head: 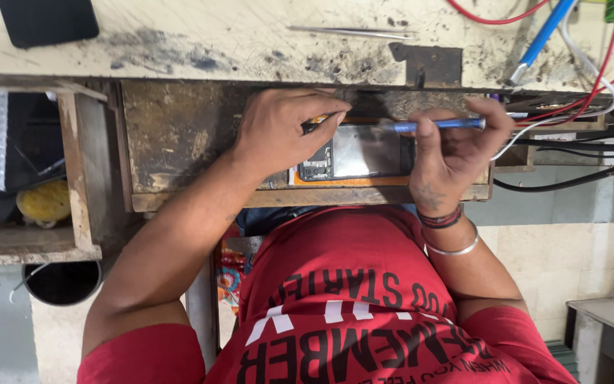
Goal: The person works at a repair bench on a disassembled smartphone, using a blue pry tool to scrape and pry along the edges of the phone frame and screen assembly. They reposition the phone on the mat and continue prying around its perimeter throughout the clip.
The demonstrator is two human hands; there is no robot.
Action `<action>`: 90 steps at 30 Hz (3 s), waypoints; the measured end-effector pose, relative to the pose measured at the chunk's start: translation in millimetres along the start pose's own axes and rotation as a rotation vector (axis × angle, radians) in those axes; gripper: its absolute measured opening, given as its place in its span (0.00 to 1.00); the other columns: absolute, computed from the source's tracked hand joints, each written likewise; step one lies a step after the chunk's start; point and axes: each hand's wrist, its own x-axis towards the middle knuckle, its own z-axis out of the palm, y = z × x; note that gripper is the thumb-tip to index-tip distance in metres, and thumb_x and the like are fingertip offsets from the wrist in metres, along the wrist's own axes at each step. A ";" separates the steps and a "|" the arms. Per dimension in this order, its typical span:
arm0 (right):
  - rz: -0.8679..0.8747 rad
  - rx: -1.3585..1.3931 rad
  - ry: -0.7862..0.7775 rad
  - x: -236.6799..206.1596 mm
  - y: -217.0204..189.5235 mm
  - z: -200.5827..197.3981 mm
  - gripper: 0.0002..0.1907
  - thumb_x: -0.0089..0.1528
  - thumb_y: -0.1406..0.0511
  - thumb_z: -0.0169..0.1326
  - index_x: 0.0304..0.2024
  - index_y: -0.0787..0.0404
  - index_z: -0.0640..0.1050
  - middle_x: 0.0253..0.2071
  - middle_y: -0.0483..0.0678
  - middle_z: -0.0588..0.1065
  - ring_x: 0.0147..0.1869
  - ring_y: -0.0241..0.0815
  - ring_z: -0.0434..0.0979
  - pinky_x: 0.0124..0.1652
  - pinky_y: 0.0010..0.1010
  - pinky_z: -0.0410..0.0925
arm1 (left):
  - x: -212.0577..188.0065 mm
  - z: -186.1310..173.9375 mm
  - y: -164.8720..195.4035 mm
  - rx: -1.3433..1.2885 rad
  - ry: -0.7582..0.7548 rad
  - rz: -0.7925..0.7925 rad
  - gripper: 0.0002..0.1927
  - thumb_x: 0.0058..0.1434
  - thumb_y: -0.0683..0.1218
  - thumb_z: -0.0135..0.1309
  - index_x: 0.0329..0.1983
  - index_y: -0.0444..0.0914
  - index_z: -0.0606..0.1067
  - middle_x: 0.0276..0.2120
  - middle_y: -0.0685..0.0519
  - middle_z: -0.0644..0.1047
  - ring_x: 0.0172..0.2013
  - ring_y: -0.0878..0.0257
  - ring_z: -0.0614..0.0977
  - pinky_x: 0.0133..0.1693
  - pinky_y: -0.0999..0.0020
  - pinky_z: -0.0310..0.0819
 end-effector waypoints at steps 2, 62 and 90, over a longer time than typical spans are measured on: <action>-0.056 -0.053 -0.050 -4.8 -7.5 -3.3 0.23 0.78 0.74 0.55 0.64 0.57 0.56 0.43 0.55 0.79 0.45 0.41 0.81 0.47 0.25 0.74 | 0.2 -0.4 -2.9 0.008 -0.046 -0.039 0.07 0.63 0.46 0.64 0.43 0.42 0.85 0.41 0.50 0.85 0.39 0.56 0.87 0.40 0.64 0.83; 0.397 -0.075 -0.173 -6.0 -9.4 38.9 0.20 0.71 0.72 0.62 0.56 0.63 0.64 0.34 0.48 0.78 0.33 0.34 0.80 0.35 0.22 0.74 | -1.5 1.0 -12.7 0.107 -0.234 -0.011 0.06 0.58 0.46 0.65 0.38 0.43 0.85 0.42 0.54 0.84 0.50 0.57 0.84 0.46 0.58 0.79; 0.323 0.096 0.049 11.8 7.6 20.7 0.17 0.74 0.70 0.60 0.54 0.61 0.64 0.29 0.45 0.74 0.27 0.34 0.77 0.29 0.22 0.72 | -1.6 0.1 -11.7 0.017 -0.238 0.087 0.05 0.59 0.47 0.66 0.38 0.43 0.85 0.43 0.58 0.85 0.55 0.59 0.82 0.51 0.62 0.78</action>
